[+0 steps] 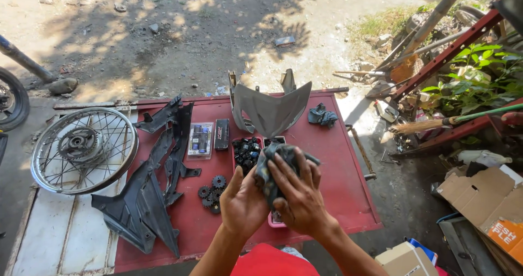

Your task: Cleaning motorcycle engine gears using a cloth.

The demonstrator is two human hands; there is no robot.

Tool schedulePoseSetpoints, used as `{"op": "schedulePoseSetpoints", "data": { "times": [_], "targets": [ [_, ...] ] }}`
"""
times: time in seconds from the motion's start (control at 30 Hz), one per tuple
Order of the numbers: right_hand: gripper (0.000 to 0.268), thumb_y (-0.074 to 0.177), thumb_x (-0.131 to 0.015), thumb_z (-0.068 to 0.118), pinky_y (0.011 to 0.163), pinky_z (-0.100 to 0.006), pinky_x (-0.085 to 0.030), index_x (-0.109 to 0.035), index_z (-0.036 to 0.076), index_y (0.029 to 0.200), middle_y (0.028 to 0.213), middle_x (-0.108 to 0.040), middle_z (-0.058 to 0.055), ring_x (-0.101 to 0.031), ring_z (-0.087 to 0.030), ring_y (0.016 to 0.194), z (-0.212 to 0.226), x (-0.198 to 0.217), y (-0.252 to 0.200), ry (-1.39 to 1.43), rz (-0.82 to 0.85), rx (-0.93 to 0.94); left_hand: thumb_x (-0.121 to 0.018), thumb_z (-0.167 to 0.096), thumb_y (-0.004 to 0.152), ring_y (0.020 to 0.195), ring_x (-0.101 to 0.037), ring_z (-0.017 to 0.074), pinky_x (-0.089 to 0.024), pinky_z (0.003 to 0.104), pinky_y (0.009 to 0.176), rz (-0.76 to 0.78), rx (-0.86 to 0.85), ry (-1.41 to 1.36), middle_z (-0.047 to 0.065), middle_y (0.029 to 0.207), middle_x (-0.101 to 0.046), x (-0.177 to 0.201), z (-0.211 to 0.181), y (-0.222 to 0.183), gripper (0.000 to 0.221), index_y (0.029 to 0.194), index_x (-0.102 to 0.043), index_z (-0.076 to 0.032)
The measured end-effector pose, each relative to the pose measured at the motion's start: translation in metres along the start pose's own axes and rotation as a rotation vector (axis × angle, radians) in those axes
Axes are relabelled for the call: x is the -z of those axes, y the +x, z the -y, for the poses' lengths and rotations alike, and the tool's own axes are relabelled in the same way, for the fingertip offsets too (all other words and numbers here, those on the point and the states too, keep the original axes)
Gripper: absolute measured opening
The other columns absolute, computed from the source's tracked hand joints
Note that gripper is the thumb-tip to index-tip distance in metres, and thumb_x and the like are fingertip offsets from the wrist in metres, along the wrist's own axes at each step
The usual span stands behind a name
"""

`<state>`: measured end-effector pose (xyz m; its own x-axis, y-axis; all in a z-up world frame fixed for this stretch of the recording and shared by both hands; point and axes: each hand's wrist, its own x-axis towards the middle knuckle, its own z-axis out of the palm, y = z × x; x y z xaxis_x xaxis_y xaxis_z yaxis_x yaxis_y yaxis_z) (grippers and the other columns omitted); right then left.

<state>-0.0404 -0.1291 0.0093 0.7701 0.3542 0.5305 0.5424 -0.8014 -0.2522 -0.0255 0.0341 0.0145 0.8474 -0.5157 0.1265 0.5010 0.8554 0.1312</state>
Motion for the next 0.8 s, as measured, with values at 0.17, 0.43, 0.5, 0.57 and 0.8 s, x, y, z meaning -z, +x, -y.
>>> {"op": "schedulePoseSetpoints", "data": {
  "times": [0.17,0.43,0.5,0.57,0.8],
  "targets": [
    [0.071,0.107,-0.027,0.048,0.124,-0.053,-0.017,-0.047,-0.005,0.149,0.161,-0.041,-0.023,-0.029,-0.039,0.155,0.015,0.011,-0.016,0.196,0.069,0.164,-0.043,-0.047,0.105,0.133,-0.053,0.0303,-0.040,0.044,0.116,-0.114,-0.135,0.122,0.021,0.146,-0.054,0.007,0.024,0.003,0.072,0.156,-0.034,0.004],
    [0.074,0.107,-0.029,0.050,0.125,-0.054,-0.020,-0.042,-0.009,0.150,0.162,-0.037,-0.028,-0.026,-0.044,0.155,-0.006,0.030,-0.033,0.256,0.098,0.112,-0.048,-0.045,0.105,0.140,-0.048,0.0303,-0.035,0.043,0.118,-0.070,-0.212,0.092,0.021,0.152,-0.050,0.008,0.053,0.010,0.073,0.156,-0.033,0.005],
    [0.081,0.108,-0.022,0.055,0.126,-0.053,-0.015,-0.039,-0.010,0.152,0.164,-0.032,-0.029,-0.024,-0.043,0.156,-0.013,0.029,-0.038,0.298,0.148,0.200,-0.043,-0.047,0.103,0.133,-0.055,0.0327,-0.042,0.045,0.116,-0.158,-0.193,0.168,0.024,0.143,-0.058,0.006,0.069,0.012,0.071,0.151,-0.042,0.005],
    [0.083,0.107,-0.018,0.058,0.127,-0.052,-0.014,-0.037,-0.009,0.154,0.165,-0.031,-0.029,-0.023,-0.042,0.157,-0.027,0.025,-0.035,0.235,0.112,0.150,-0.043,-0.043,0.107,0.140,-0.047,0.0310,-0.034,0.044,0.119,-0.075,-0.167,0.145,0.022,0.151,-0.050,0.011,0.081,0.011,0.067,0.155,-0.035,0.003],
    [0.086,0.107,-0.030,0.060,0.122,-0.056,-0.021,-0.045,-0.015,0.146,0.155,-0.043,-0.034,-0.033,-0.048,0.151,-0.019,0.033,-0.044,0.347,0.135,0.181,-0.040,-0.051,0.105,0.128,-0.058,0.0308,-0.043,0.046,0.115,-0.109,-0.089,0.091,0.019,0.140,-0.059,0.021,0.068,0.019,0.069,0.151,-0.042,0.001]
  ]
}}
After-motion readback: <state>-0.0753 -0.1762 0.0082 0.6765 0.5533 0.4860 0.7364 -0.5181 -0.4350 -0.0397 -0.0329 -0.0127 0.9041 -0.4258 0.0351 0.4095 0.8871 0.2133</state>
